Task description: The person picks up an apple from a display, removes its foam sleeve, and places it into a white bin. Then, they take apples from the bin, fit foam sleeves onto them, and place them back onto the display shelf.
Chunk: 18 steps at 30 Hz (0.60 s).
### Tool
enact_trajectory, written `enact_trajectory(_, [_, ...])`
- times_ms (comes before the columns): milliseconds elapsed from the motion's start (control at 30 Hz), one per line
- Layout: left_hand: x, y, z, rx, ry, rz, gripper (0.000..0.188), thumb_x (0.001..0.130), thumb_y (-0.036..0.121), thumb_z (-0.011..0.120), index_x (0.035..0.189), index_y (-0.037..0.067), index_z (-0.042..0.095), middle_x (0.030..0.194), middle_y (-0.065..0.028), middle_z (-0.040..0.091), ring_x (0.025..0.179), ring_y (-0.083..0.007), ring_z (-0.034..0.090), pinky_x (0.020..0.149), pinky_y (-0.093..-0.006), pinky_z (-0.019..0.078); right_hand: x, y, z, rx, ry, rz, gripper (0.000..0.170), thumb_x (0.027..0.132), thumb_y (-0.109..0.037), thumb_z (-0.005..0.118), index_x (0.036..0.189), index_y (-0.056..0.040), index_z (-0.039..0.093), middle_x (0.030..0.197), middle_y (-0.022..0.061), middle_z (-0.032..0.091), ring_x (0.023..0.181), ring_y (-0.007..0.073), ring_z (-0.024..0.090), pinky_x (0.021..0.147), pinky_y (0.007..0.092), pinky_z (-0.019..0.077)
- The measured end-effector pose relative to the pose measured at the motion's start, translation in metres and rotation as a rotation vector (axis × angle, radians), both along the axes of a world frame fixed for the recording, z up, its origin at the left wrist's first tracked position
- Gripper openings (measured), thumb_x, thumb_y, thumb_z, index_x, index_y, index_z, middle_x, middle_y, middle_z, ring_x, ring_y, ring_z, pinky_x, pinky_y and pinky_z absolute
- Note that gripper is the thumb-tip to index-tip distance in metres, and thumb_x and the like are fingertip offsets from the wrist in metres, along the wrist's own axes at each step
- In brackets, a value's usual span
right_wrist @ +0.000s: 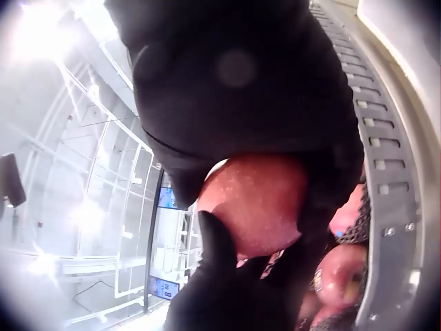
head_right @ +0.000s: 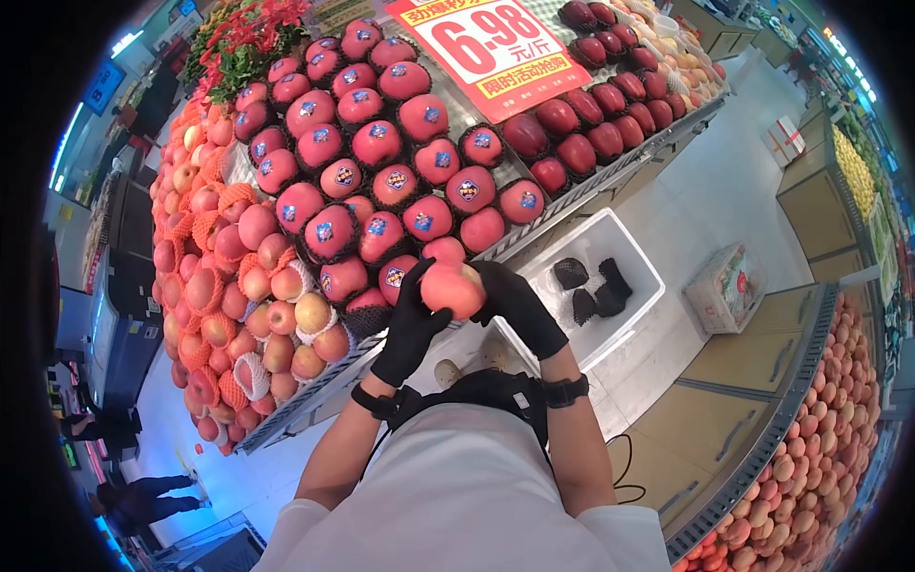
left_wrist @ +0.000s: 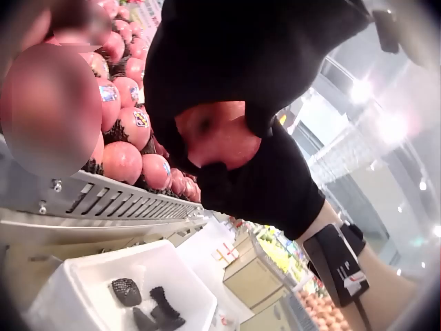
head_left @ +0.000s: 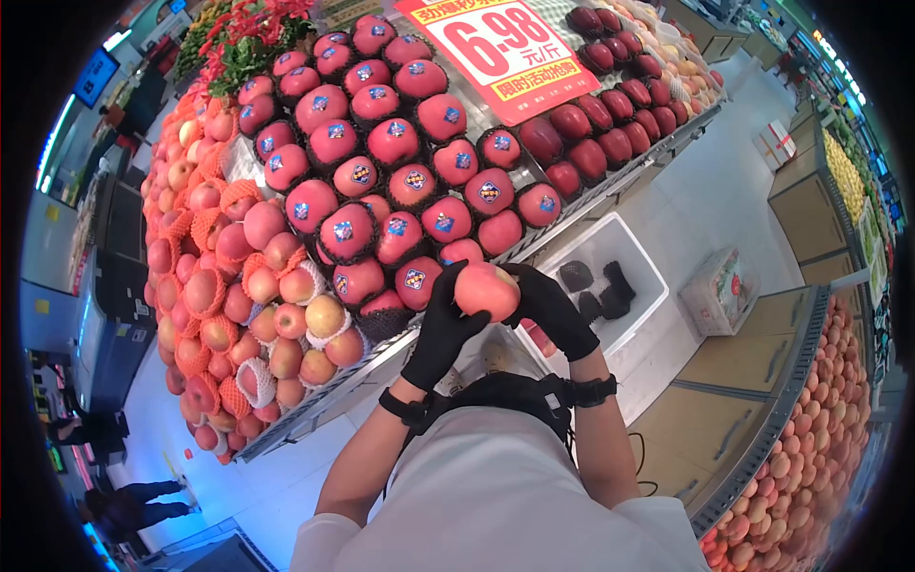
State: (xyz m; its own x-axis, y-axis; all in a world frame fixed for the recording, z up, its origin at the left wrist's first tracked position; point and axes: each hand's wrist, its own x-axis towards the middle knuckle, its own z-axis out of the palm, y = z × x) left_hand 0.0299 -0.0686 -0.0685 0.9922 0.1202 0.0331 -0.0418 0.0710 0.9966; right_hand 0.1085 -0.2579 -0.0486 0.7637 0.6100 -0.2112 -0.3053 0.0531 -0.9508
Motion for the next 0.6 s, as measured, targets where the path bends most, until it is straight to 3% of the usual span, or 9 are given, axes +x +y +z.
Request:
enact_trajectory(33, [-0.003,0.008,0.004,-0.044,0.031,-0.021,0.080,0.080,0.017,0.081,0.144,0.006,0.035,0.140,-0.0113,0.046,0.125,-0.0271,0.052,0.098,-0.0420,0.0495,0.001,0.001,0.001,0.012,-0.109,0.024,0.045,0.099,-0.030,0.055,0.135,-0.0033,0.052,0.105,0.0110,0.067,0.075,0.0143,0.065,0.067,0.0281,0.0537])
enact_trajectory(100, [-0.012,0.019,0.014,-0.013,0.037,-0.058,0.077,0.081,0.021,0.080,0.142,0.003,0.037,0.137,-0.0120,0.049,0.122,-0.0267,0.054,0.096,-0.0414,0.0513,-0.002,-0.001,0.009,0.129,0.065,0.028,0.045,0.097,-0.028,0.057,0.136,-0.0037,0.051,0.104,0.0114,0.067,0.074,0.0143,0.065,0.068,0.0285,0.0538])
enact_trajectory(133, [-0.015,0.022,0.022,0.064,0.011,-0.071,0.075,0.082,0.023,0.080,0.141,0.002,0.038,0.135,-0.0125,0.052,0.120,-0.0262,0.056,0.095,-0.0407,0.0522,0.000,0.000,0.011,0.170,0.136,0.082,0.051,0.093,-0.017,0.064,0.140,-0.0044,0.047,0.117,0.0124,0.064,0.085,0.0157,0.065,0.075,0.0302,0.0543])
enact_trajectory(233, [-0.026,0.027,0.050,0.521,-0.110,-0.016,0.072,0.082,0.025,0.080,0.137,-0.001,0.041,0.129,-0.0139,0.058,0.115,-0.0248,0.060,0.093,-0.0379,0.0530,-0.013,0.018,0.021,-0.041,-0.326,0.108,0.068,0.084,-0.008,0.073,0.144,-0.0059,0.041,0.132,0.0114,0.055,0.102,0.0179,0.062,0.087,0.0328,0.0534])
enact_trajectory(300, [-0.027,0.022,0.044,-0.163,0.079,0.028,0.074,0.079,0.026,0.082,0.136,0.000,0.042,0.125,-0.0146,0.061,0.112,-0.0252,0.062,0.092,-0.0375,0.0530,-0.025,0.033,0.041,-0.016,-0.248,0.155,0.086,0.074,-0.006,0.082,0.147,-0.0077,0.036,0.141,0.0101,0.046,0.121,0.0193,0.053,0.098,0.0357,0.0494])
enact_trajectory(367, [-0.031,0.027,0.049,-0.204,0.098,0.021,0.073,0.078,0.025,0.083,0.134,0.000,0.043,0.124,-0.0149,0.062,0.111,-0.0253,0.063,0.092,-0.0376,0.0528,-0.040,0.051,0.048,0.030,-0.255,0.122,0.090,0.072,-0.008,0.084,0.148,-0.0079,0.035,0.141,0.0104,0.045,0.124,0.0200,0.050,0.100,0.0365,0.0481])
enact_trajectory(433, [-0.038,0.037,0.058,0.405,-0.039,-0.030,0.069,0.079,0.021,0.082,0.134,0.001,0.044,0.125,-0.0149,0.061,0.113,-0.0252,0.062,0.092,-0.0381,0.0524,-0.044,0.065,0.047,-0.025,-0.338,0.112,0.093,0.070,-0.011,0.086,0.147,-0.0070,0.035,0.143,0.0118,0.044,0.127,0.0221,0.050,0.103,0.0371,0.0459])
enact_trajectory(533, [-0.049,0.046,0.060,0.611,-0.120,0.042,0.064,0.083,0.016,0.078,0.135,0.001,0.044,0.131,-0.0150,0.057,0.118,-0.0235,0.058,0.096,-0.0377,0.0510,-0.055,0.089,0.057,-0.014,-0.363,0.052,0.083,0.070,-0.012,0.087,0.141,-0.0049,0.044,0.140,0.0126,0.049,0.125,0.0222,0.052,0.104,0.0366,0.0447])
enact_trajectory(600, [-0.056,0.054,0.057,0.399,-0.115,-0.015,0.066,0.083,0.014,0.078,0.137,0.002,0.041,0.135,-0.0147,0.053,0.122,-0.0231,0.055,0.099,-0.0383,0.0496,-0.064,0.095,0.069,-0.097,-0.447,0.025,0.077,0.070,-0.012,0.087,0.136,-0.0047,0.049,0.138,0.0132,0.052,0.124,0.0238,0.054,0.103,0.0372,0.0458])
